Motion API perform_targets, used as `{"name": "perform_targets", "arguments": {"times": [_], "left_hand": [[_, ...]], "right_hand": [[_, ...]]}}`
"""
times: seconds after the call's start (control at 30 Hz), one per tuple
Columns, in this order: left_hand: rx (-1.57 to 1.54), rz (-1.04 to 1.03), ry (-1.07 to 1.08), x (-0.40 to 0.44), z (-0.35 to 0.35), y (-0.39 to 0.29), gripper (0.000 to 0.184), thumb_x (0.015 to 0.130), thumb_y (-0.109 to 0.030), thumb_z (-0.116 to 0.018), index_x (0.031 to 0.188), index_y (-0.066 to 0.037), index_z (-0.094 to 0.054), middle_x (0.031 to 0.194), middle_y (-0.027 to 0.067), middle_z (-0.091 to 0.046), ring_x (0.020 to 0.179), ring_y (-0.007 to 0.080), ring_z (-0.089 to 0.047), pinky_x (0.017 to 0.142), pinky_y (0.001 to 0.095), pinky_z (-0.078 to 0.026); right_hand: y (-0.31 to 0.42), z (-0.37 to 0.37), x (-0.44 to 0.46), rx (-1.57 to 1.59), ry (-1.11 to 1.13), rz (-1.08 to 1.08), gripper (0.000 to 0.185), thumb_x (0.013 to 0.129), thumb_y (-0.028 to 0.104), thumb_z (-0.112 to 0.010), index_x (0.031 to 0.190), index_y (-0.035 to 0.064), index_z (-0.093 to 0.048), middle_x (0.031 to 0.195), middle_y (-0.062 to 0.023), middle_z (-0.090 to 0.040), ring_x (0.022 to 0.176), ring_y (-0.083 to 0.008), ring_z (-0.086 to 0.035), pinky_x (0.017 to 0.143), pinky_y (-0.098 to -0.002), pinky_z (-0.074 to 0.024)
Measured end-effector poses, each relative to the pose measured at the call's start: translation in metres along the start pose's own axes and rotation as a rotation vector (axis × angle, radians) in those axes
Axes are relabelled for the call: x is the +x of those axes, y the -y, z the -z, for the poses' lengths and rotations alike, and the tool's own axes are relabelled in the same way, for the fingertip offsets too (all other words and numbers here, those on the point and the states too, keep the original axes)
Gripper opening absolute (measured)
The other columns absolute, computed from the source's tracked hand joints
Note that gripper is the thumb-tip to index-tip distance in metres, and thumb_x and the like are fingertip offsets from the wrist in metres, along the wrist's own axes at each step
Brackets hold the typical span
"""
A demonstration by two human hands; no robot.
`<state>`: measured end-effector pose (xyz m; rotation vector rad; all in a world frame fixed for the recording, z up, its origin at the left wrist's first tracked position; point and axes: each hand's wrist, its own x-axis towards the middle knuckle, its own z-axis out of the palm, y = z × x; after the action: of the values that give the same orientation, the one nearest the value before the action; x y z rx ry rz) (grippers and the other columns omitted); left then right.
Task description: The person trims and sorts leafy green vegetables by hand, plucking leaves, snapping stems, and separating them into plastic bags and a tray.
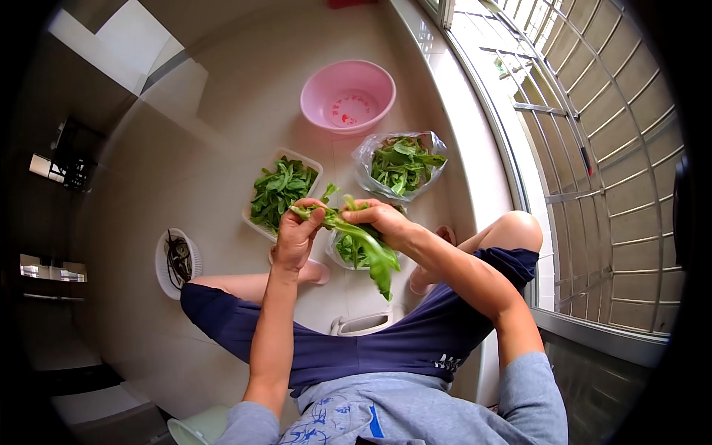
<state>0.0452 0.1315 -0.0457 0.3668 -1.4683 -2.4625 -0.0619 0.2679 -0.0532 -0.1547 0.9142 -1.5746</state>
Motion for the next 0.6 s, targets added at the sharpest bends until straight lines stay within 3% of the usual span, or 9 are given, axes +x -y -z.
{"name": "perform_targets", "arguments": {"times": [0.1, 0.17, 0.43, 0.6], "left_hand": [[-0.010, -0.035, -0.055, 0.001, -0.001, -0.002, 0.010, 0.077, -0.012, -0.054, 0.085, -0.005, -0.052, 0.075, 0.0014, -0.053, 0.069, 0.0094, -0.051, 0.065, 0.0221, -0.043], [-0.010, -0.049, -0.081, 0.000, 0.002, -0.005, 0.010, 0.077, -0.012, -0.054, 0.084, -0.005, -0.053, 0.075, 0.0018, -0.054, 0.067, 0.0097, -0.051, 0.063, 0.0225, -0.043], [0.039, -0.009, -0.183, 0.001, 0.001, -0.001, 0.014, 0.075, -0.015, -0.058, 0.083, -0.004, -0.054, 0.072, 0.0016, -0.055, 0.064, 0.0090, -0.051, 0.055, 0.0222, -0.042], [0.057, 0.012, -0.183, 0.002, -0.002, 0.004, 0.014, 0.075, -0.015, -0.058, 0.084, -0.005, -0.054, 0.073, 0.0016, -0.055, 0.065, 0.0094, -0.052, 0.056, 0.0221, -0.042]], "right_hand": [[0.010, 0.015, 0.004, -0.068, -0.141, 0.162, 0.009, 0.075, 0.015, -0.053, 0.075, 0.0055, -0.053, 0.063, -0.0006, -0.051, 0.051, -0.0078, -0.046, 0.047, -0.0209, -0.0379], [0.019, 0.023, 0.002, -0.291, -0.085, 0.174, 0.012, 0.077, 0.017, -0.053, 0.077, 0.0051, -0.052, 0.064, 0.0008, -0.050, 0.053, -0.0062, -0.045, 0.049, -0.0197, -0.0378], [0.030, 0.000, -0.014, -0.818, 0.028, 0.105, 0.028, 0.071, 0.026, -0.060, 0.086, 0.0019, -0.057, 0.070, -0.0024, -0.056, 0.061, -0.0071, -0.049, 0.055, -0.0206, -0.0395], [0.025, 0.002, -0.008, -0.837, 0.042, -0.024, 0.027, 0.069, 0.025, -0.061, 0.082, 0.0016, -0.057, 0.065, -0.0022, -0.055, 0.056, -0.0069, -0.049, 0.052, -0.0214, -0.0404]]}}
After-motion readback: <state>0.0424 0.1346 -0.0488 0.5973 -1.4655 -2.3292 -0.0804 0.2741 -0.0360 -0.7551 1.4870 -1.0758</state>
